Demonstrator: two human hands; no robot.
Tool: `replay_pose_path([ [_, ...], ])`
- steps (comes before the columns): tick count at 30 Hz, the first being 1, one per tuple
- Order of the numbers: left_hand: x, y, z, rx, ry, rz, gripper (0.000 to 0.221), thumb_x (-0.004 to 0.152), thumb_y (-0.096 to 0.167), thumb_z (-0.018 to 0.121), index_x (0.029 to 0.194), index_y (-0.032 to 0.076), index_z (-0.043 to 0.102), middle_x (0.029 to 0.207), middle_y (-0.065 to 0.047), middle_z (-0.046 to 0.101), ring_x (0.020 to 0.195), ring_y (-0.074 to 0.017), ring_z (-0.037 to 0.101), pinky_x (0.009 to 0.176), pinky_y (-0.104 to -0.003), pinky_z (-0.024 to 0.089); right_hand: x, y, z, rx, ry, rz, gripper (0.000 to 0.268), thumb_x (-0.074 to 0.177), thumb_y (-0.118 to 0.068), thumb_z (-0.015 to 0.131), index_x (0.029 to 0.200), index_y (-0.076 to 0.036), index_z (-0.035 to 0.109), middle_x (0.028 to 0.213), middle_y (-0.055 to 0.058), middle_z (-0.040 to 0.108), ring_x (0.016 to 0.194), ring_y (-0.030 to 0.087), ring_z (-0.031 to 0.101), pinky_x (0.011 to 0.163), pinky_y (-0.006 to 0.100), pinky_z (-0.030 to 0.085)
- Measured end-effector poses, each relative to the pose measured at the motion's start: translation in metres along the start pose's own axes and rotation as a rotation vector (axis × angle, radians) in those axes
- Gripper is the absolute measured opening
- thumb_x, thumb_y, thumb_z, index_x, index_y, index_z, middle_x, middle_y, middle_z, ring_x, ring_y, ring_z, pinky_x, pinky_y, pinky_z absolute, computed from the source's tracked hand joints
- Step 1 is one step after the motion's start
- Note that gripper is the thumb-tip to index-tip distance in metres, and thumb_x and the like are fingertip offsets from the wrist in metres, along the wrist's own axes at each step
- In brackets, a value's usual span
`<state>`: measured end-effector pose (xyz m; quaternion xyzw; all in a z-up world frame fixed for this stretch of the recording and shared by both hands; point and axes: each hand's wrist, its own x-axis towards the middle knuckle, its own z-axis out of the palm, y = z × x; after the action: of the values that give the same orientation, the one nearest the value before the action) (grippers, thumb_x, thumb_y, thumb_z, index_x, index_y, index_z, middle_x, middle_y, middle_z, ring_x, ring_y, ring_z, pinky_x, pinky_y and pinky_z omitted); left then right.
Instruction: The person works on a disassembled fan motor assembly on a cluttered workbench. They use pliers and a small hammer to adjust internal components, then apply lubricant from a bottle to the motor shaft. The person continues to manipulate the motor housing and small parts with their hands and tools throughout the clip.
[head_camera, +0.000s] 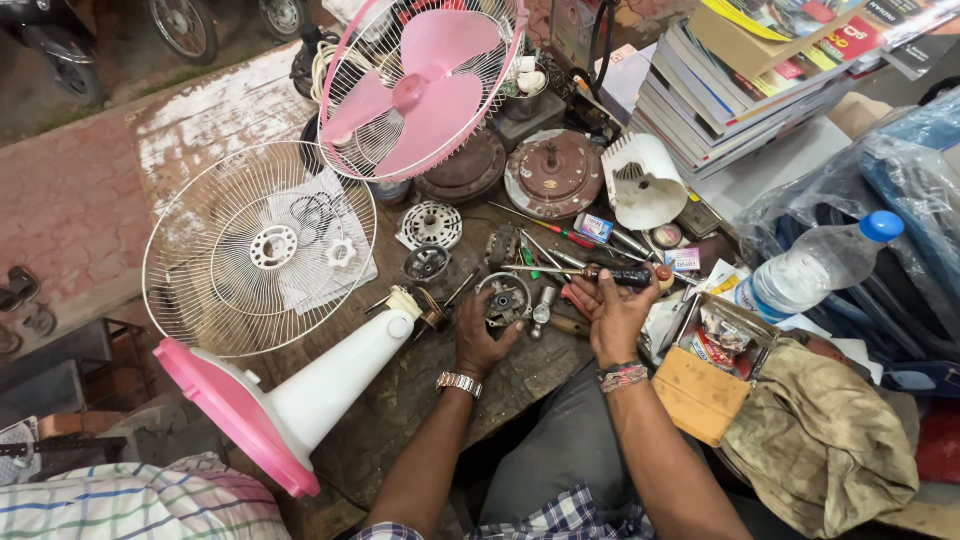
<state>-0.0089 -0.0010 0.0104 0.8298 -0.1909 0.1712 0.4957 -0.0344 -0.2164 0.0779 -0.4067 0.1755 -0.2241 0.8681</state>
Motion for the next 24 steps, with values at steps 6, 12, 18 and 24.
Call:
replay_pose_path([
  [6,0.0005,-0.0027,0.0005,-0.001,0.01,0.031,0.069,0.077,0.035,0.083,0.133,0.007,0.053,0.118,-0.017,0.062,0.109,-0.0374,0.06,0.097,-0.048,0.046,-0.0009,-0.0027,0.0032,0.015,0.009,0.012,0.053,0.101,-0.006,0.062,0.136,-0.024,0.027,0.113,0.016,0.065,0.093,0.038,0.074,0.074,0.056,0.065],
  [12,0.0029,0.0003,0.0006,-0.016,0.018,0.034,0.071,0.078,0.035,0.083,0.135,0.008,0.053,0.121,-0.017,0.063,0.112,-0.038,0.06,0.097,-0.048,0.046,0.0024,-0.0043,0.0012,0.032,-0.006,0.009,0.054,0.099,-0.005,0.062,0.136,-0.026,0.029,0.11,0.015,0.065,0.092,0.037,0.073,0.073,0.057,0.065],
  [18,0.0043,0.0036,-0.0007,0.018,0.037,0.048,0.073,0.076,0.035,0.084,0.137,0.009,0.054,0.12,-0.017,0.062,0.111,-0.0383,0.06,0.098,-0.049,0.046,0.0038,-0.0012,0.0003,0.079,0.003,0.012,0.054,0.098,-0.005,0.064,0.134,-0.025,0.029,0.107,0.016,0.066,0.09,0.037,0.074,0.073,0.056,0.066],
  [24,0.0023,0.0035,-0.0011,-0.002,0.012,0.013,0.071,0.077,0.035,0.083,0.137,0.012,0.055,0.119,-0.016,0.064,0.111,-0.037,0.061,0.098,-0.049,0.047,0.0027,-0.0011,-0.0016,0.066,0.004,0.008,0.053,0.098,-0.007,0.067,0.131,-0.023,0.029,0.104,0.016,0.068,0.088,0.035,0.075,0.072,0.055,0.065],
])
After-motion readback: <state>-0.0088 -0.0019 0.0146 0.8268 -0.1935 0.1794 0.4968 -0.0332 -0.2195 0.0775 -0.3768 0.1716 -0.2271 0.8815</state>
